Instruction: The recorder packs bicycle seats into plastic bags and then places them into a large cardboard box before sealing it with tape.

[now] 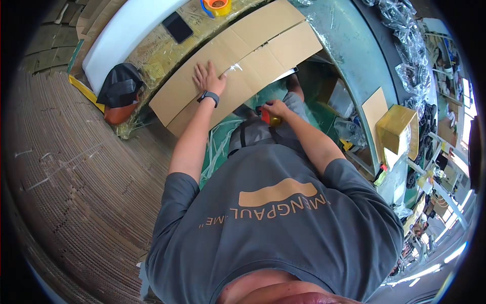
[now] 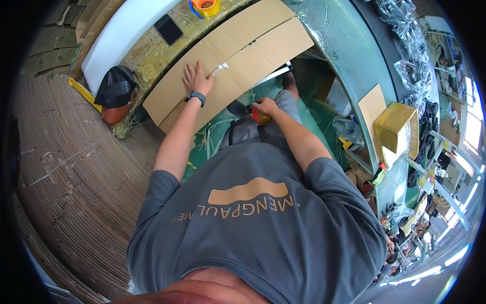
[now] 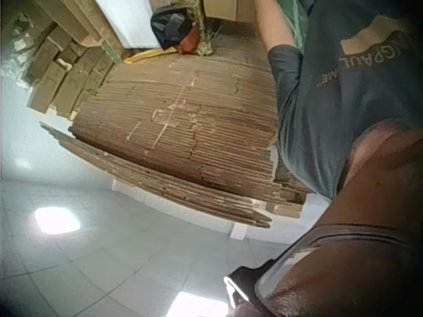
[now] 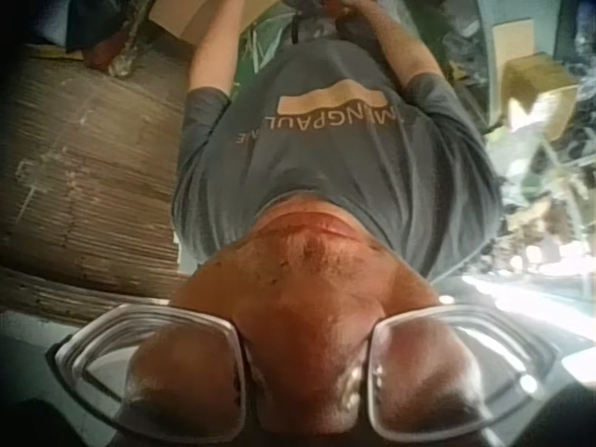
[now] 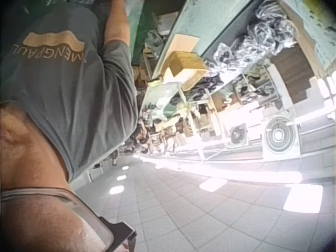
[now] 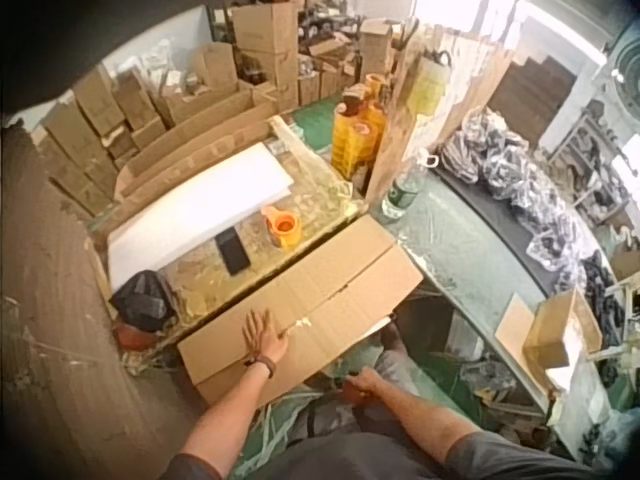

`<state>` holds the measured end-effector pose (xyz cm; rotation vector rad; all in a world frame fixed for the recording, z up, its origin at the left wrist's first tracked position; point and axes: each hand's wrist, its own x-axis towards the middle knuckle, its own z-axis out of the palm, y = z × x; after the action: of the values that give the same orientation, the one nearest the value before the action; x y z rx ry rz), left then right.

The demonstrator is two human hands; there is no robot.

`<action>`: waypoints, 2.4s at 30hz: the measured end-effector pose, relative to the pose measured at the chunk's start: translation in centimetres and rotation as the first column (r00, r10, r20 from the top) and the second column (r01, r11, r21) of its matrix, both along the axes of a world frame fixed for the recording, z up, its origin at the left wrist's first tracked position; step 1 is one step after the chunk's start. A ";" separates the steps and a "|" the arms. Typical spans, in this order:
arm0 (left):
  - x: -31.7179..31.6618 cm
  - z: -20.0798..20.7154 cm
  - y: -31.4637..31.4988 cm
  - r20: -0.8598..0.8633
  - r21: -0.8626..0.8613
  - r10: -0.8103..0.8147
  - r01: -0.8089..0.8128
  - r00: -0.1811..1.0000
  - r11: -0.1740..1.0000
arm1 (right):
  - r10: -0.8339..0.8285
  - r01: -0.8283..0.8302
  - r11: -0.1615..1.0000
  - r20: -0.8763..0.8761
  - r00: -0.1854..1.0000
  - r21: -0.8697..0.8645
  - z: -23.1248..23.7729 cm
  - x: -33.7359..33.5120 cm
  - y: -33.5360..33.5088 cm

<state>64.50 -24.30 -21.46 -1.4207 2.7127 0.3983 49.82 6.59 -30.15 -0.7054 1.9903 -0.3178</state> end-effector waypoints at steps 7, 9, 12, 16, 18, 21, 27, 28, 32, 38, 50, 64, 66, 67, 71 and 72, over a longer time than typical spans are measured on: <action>-8.0 -0.5 3.5 -0.272 -0.118 0.069 -0.105 0.960 0.987 | -0.061 0.060 0.998 0.044 0.997 0.015 4.0 0.9 1.7; -8.0 -1.2 5.0 -0.213 -0.142 0.093 -0.125 0.973 0.982 | 0.024 -0.021 0.999 0.061 0.998 -0.048 7.9 0.1 1.6; -8.4 -1.4 6.4 -0.087 -0.212 0.066 -0.083 0.994 0.974 | 0.133 -0.130 0.982 0.012 0.991 -0.138 14.1 -2.8 2.1; -8.5 -1.7 5.7 -0.030 -0.302 0.087 -0.092 0.996 0.949 | 0.189 -0.191 0.975 -0.029 0.982 -0.115 21.9 -8.5 3.8; -8.6 -1.4 5.7 -0.020 -0.318 0.084 -0.086 0.996 0.944 | 0.154 -0.155 0.980 -0.019 0.988 -0.128 24.3 -11.6 4.8; -8.5 -0.8 6.3 -0.013 -0.253 0.088 -0.088 0.996 0.964 | 0.150 -0.153 0.974 -0.029 0.988 -0.166 27.0 -16.2 5.5; -8.8 5.0 12.0 -0.089 -0.029 0.473 -0.477 0.876 0.878 | 0.325 -0.355 0.800 -0.149 0.934 -0.483 35.3 -22.8 2.4; -8.4 6.4 13.4 -0.089 -0.040 0.514 -0.518 0.853 0.854 | 0.320 -0.334 0.742 -0.131 0.938 -0.582 38.5 -23.1 1.7; -9.1 17.7 22.2 -0.535 0.814 0.750 -0.001 0.389 0.581 | 0.435 -0.363 0.448 -0.155 0.887 -0.817 43.0 -24.2 0.8; -10.8 30.8 27.8 -0.691 0.715 0.711 0.023 -0.130 0.699 | 0.718 -0.435 0.256 -0.131 0.683 -0.863 42.1 -19.9 -2.5; 9.5 25.2 17.3 -0.167 0.764 0.499 0.208 -0.850 0.610 | 0.815 -0.676 -0.082 -0.440 0.378 -0.732 34.7 -4.7 -15.6; 39.9 -7.1 -3.3 -0.244 0.961 0.765 -0.045 -0.596 0.272 | 0.893 -0.970 0.019 -0.432 0.126 -0.244 20.3 20.5 -32.9; 41.5 -12.1 -3.5 -0.259 0.948 0.814 0.026 -0.520 0.318 | 0.871 -0.972 0.082 -0.459 0.177 -0.221 20.7 21.2 -31.7; 42.8 -13.7 -3.5 -0.263 0.948 0.814 0.016 -0.517 0.317 | 0.871 -0.970 0.082 -0.456 0.182 -0.231 20.9 21.6 -31.7; 38.6 -19.9 -5.7 0.041 0.997 0.999 0.069 -0.030 -0.039 | 0.876 -0.973 0.148 -0.432 0.213 -0.180 20.1 19.7 -32.6; 39.7 -20.8 -4.6 -0.073 0.836 0.987 -0.531 0.143 0.139 | 0.881 -0.968 0.147 -0.419 0.221 -0.202 20.5 20.4 -32.4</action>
<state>104.16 -28.89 -42.29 -2.7048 1.0802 1.9964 70.21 -25.81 -9.67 -2.2281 1.2091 0.1358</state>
